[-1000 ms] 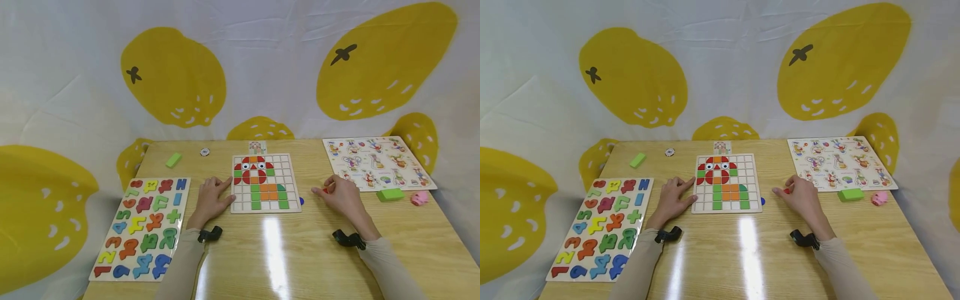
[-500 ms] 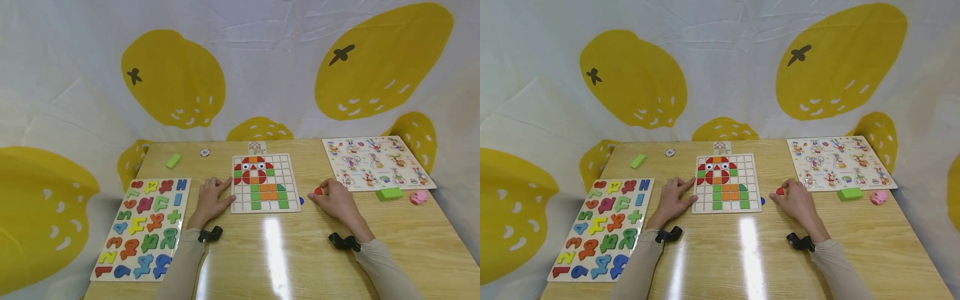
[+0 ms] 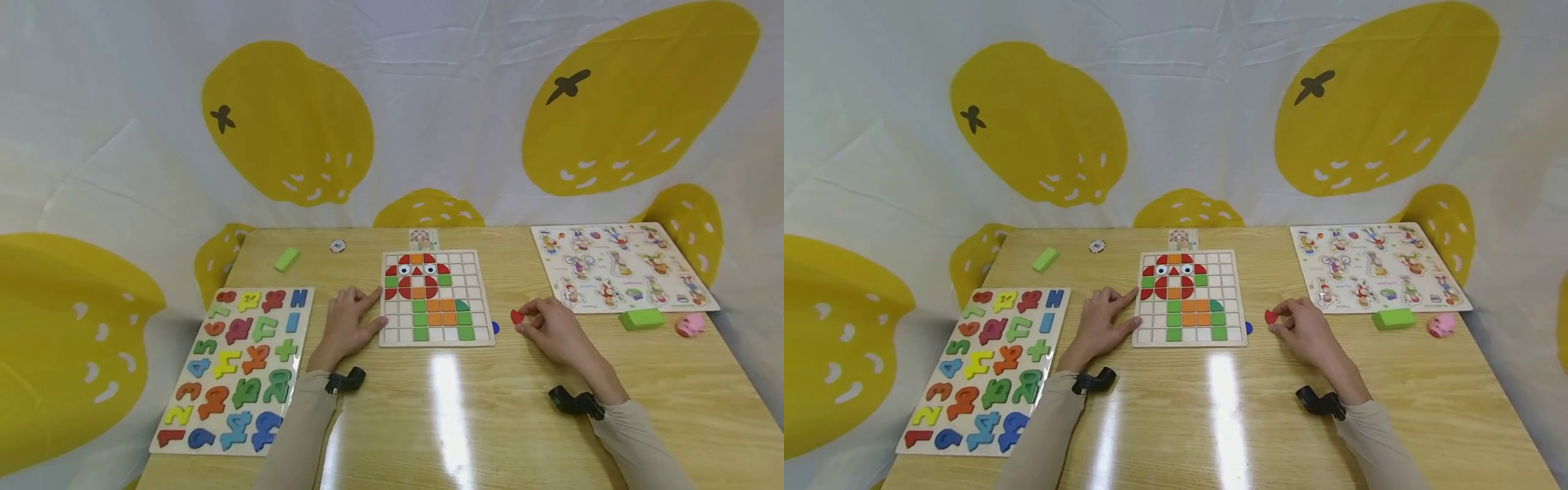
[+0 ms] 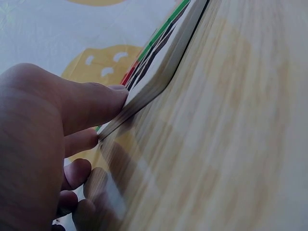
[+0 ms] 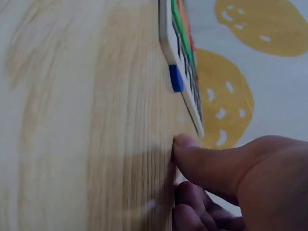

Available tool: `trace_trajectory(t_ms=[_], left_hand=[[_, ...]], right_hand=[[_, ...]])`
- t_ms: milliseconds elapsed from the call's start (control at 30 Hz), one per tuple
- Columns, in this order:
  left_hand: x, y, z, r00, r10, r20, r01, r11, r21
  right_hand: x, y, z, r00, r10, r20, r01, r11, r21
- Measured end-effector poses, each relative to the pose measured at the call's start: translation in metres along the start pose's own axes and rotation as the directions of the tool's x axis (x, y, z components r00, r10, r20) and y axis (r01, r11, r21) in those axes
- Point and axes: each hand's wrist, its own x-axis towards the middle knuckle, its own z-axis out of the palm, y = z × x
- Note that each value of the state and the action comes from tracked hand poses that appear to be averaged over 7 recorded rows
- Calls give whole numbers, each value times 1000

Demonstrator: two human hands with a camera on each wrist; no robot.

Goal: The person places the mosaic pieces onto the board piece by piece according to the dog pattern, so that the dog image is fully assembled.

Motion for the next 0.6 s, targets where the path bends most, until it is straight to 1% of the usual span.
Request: trace_trajectory(t_ms=[133, 200, 267, 333, 433, 533, 600], left_hand=[[-1, 0, -1, 1000, 6, -18, -6, 1000, -1], [0, 0, -1, 1000, 2, -13, -2, 1000, -1], [0, 1, -1, 1000, 1, -5, -1, 1000, -5], [0, 1, -1, 1000, -2, 3, 2, 1000, -8], [0, 2, -1, 1000, -7, 8, 7, 1000, -9], [1, 0, -1, 1000, -10, 6, 10, 1000, 1], [1, -1, -1, 1000, -8, 5, 8, 1000, 3]], right_hand=[[2, -2, 1, 998, -55, 37, 55, 998, -19], [2, -3, 1, 996, -72, 57, 74, 997, -34], [3, -4, 3, 994, -94, 58, 96, 994, -45], [5, -5, 4, 992, -113, 47, 115, 993, -29], [14, -9, 6, 989, -144, 32, 141, 987, 78], [30, -17, 10, 986, -166, 26, 157, 965, 209], [44, -25, 15, 986, -168, 24, 155, 950, 271]])
